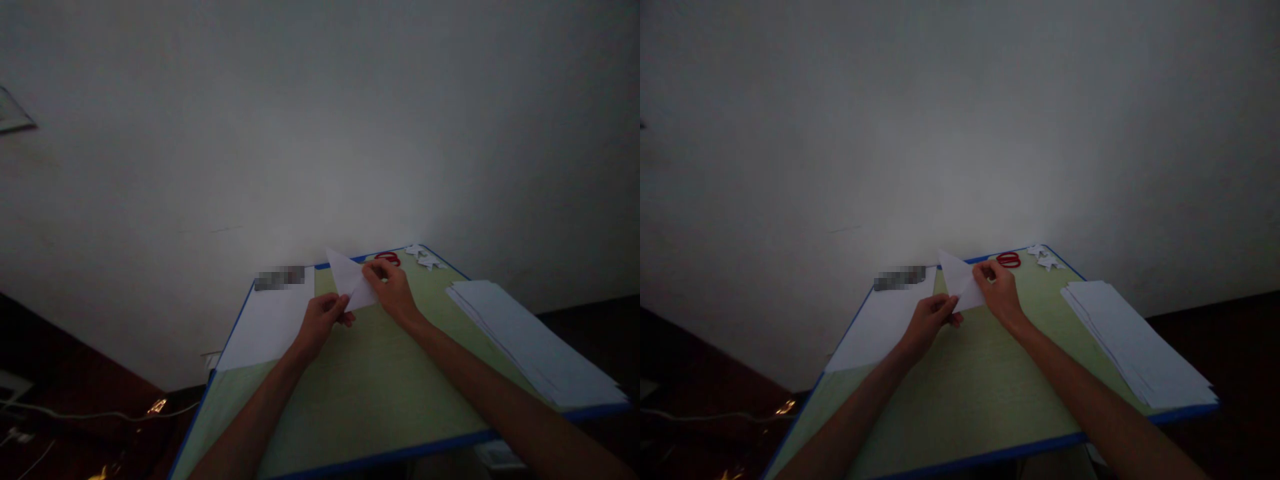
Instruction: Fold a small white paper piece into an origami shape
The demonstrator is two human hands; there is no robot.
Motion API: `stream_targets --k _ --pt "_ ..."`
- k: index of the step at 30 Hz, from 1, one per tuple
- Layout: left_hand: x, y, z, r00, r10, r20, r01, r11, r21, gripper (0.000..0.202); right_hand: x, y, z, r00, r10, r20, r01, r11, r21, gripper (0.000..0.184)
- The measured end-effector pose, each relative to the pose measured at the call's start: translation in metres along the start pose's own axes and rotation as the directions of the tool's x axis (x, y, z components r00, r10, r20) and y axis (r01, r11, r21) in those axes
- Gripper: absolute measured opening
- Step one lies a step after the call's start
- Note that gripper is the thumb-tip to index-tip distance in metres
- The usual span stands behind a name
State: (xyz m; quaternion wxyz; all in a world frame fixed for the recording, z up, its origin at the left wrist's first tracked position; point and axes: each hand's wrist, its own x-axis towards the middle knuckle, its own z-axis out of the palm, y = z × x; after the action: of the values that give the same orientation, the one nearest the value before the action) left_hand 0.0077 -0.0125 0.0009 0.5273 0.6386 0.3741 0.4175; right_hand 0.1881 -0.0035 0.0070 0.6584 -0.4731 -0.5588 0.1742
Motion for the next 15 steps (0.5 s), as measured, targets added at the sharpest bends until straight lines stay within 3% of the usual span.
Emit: stream_targets --k 7,12,15 --pt "0.0007 0.0021 -0.0037 0.998 0.067 -0.022 -0.065 0.996 0.063 0.043 0.0009 0.0028 -0.0007 1.000 -0.010 -0.003 0.010 1.000 -0.012 0.020" --pt "0.0000 0.0028 0.0011 0.998 0.059 -0.034 -0.058 0.998 0.028 0.051 0.0003 0.0011 -0.0017 0.999 -0.018 -0.052 0.017 1.000 -0.019 0.020" --pt "0.0007 0.0016 0.0024 0.998 0.057 -0.024 -0.056 0.997 0.048 0.044 -0.0011 -0.0013 -0.0017 0.998 -0.022 -0.062 0.021 1.000 -0.024 0.020"
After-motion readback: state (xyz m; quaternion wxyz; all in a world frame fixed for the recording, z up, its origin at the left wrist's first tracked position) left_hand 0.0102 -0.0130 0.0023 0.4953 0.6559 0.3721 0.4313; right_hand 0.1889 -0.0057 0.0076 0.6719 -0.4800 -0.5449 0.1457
